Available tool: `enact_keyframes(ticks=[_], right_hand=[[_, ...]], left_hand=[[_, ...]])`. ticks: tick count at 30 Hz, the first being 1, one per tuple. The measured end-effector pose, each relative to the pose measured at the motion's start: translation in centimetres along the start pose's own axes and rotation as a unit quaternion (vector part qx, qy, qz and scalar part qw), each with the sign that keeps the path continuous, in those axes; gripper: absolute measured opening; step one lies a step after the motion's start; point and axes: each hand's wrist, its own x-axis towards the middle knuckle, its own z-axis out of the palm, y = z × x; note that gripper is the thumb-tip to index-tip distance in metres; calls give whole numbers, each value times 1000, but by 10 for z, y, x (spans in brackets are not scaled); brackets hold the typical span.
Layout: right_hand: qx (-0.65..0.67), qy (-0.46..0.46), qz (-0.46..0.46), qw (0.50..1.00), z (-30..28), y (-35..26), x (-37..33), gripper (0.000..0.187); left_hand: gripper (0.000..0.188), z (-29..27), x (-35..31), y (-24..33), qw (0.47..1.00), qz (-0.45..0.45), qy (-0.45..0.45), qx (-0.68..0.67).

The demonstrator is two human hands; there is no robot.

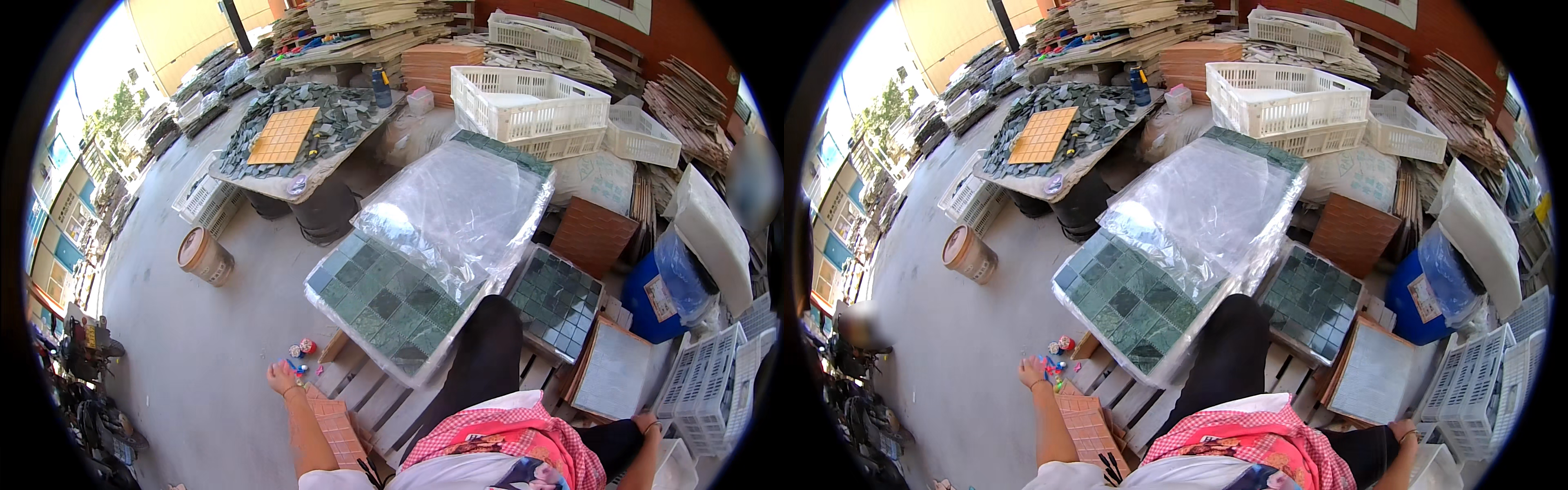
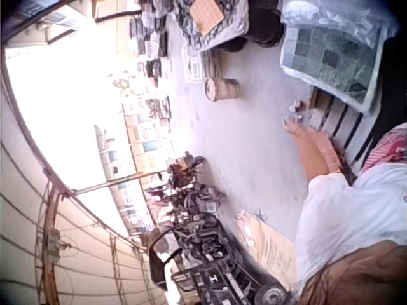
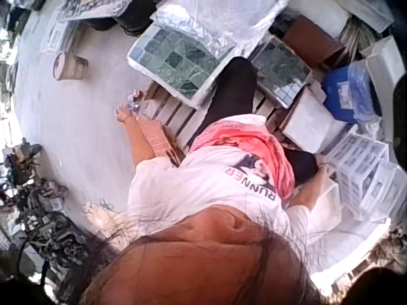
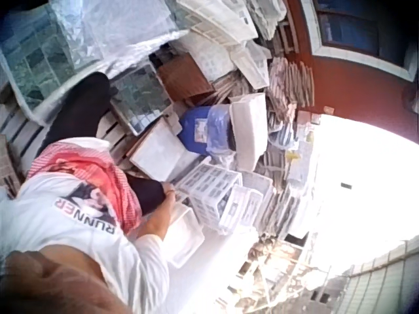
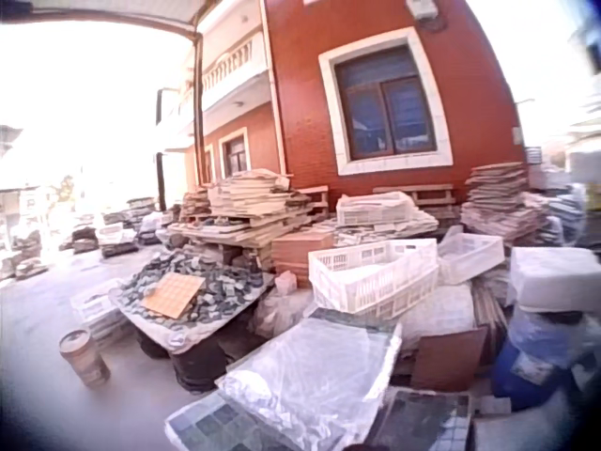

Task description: The person sits on the ground and repeatedly picks up sheets of green tiles, removes them from plastic wrapping, and places them into a stack. The person also handles orange tile trays, placing them aside.

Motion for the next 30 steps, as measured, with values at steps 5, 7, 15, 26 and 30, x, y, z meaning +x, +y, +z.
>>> enact_keyframes(ticks=[5, 7, 15, 26, 30], right_hand=[[105, -33, 67, 992, -42, -25, -23, 33], [149, -27, 87, 985, -57, -33, -26, 36], [345, -1, 283, 895, -48, -33, -39, 46], [390, 15, 318, 864, -72, -44, -52, 46], [391, -11, 322, 862, -91, -45, -53, 48]], left_hand=[[13, 202, -170, 131, 821, 396, -365, 189], [11, 251, -236, 140, 738, 448, -458, 214], [47, 355, -345, 39, 428, 586, -598, 341], [19, 379, -334, 3, 424, 573, -573, 404], [20, 385, -347, 18, 482, 515, -580, 408]])
